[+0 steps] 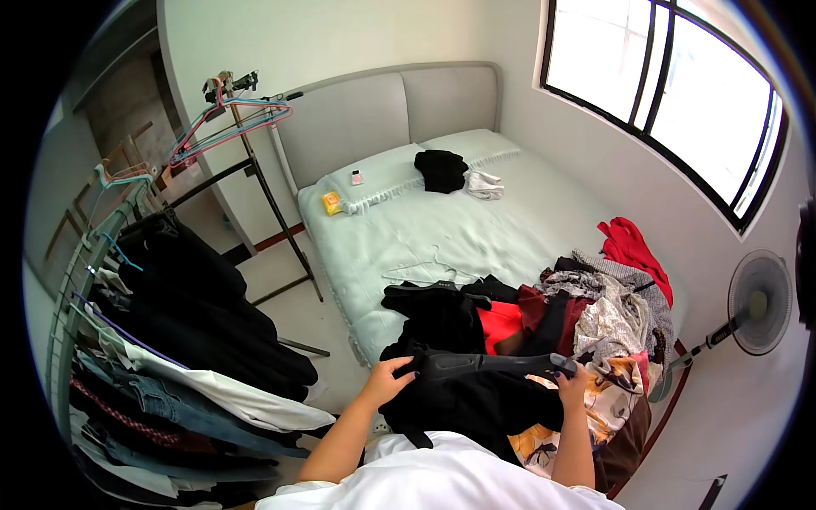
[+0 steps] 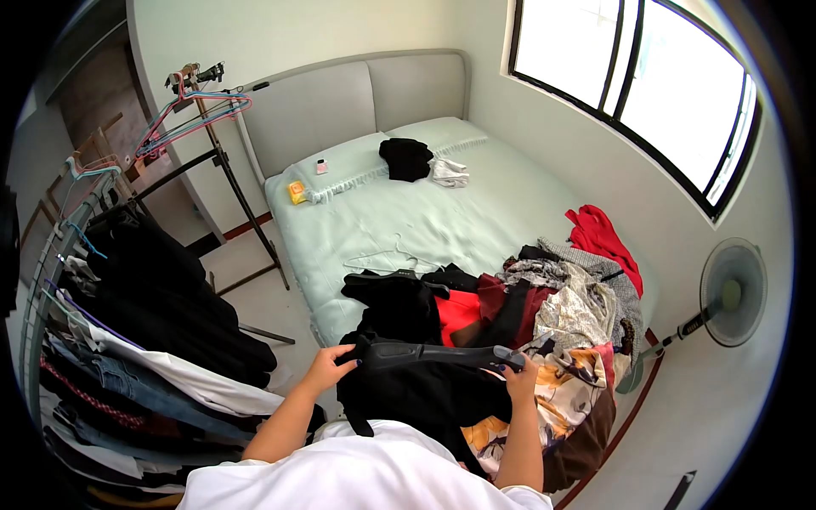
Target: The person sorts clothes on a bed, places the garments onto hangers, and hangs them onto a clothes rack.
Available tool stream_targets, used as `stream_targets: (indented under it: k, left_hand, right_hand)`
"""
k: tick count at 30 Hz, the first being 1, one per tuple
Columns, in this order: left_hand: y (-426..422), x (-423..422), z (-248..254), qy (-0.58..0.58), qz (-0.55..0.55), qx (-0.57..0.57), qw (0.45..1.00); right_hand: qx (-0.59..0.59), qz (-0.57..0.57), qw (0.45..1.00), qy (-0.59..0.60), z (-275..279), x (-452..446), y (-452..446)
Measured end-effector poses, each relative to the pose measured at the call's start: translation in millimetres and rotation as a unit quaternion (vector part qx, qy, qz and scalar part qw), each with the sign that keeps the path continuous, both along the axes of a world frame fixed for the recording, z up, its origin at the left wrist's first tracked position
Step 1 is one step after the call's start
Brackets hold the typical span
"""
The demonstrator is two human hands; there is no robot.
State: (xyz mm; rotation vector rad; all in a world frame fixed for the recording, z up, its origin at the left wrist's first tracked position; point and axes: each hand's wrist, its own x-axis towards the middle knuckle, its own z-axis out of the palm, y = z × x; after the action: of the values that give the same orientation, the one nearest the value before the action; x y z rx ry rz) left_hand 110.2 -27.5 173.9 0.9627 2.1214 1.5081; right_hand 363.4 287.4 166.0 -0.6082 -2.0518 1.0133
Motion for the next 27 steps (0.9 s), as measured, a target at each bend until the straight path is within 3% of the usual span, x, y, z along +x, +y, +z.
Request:
stream_targets:
  k: [3,9,15,19,20,27]
  left_hand:
    - [-0.8,-3.0,-5.7,-0.071,0.025,0.021,0.997]
    - [-6.5,4.4,2.1,0.01,0.042,0.038,0.998]
    - [-6.6,6.0,3.8,-0.029,0.07,0.058,0.995]
    - [-9.8,6.1,4.8,-0.027,0.068,0.054,0.996]
    - [-10.3,6.9,5.0,-0.023,0.071,0.05,0.996]
    - [-9.3,5.7,-5.7,-0.02,0.068,0.071,0.995]
  right_hand:
    - [-0.016,-0.042,0.997,0.064,-3.2,-10.6,0.9]
    - [-0.014,-0.052,0.998,0.035,-1.2,-16.9,4.3]
    - [0.013,-0.016,1.0,-0.014,2.0,-20.8,3.0]
    - [0.11,-0.057,0.992,-0.008,12.1,-20.8,4.3]
    - [0.041,-0.021,0.999,-0.017,2.2,-17.7,14.5]
    - [0.054,-0.055,0.996,0.041,6.7,-14.2,10.3]
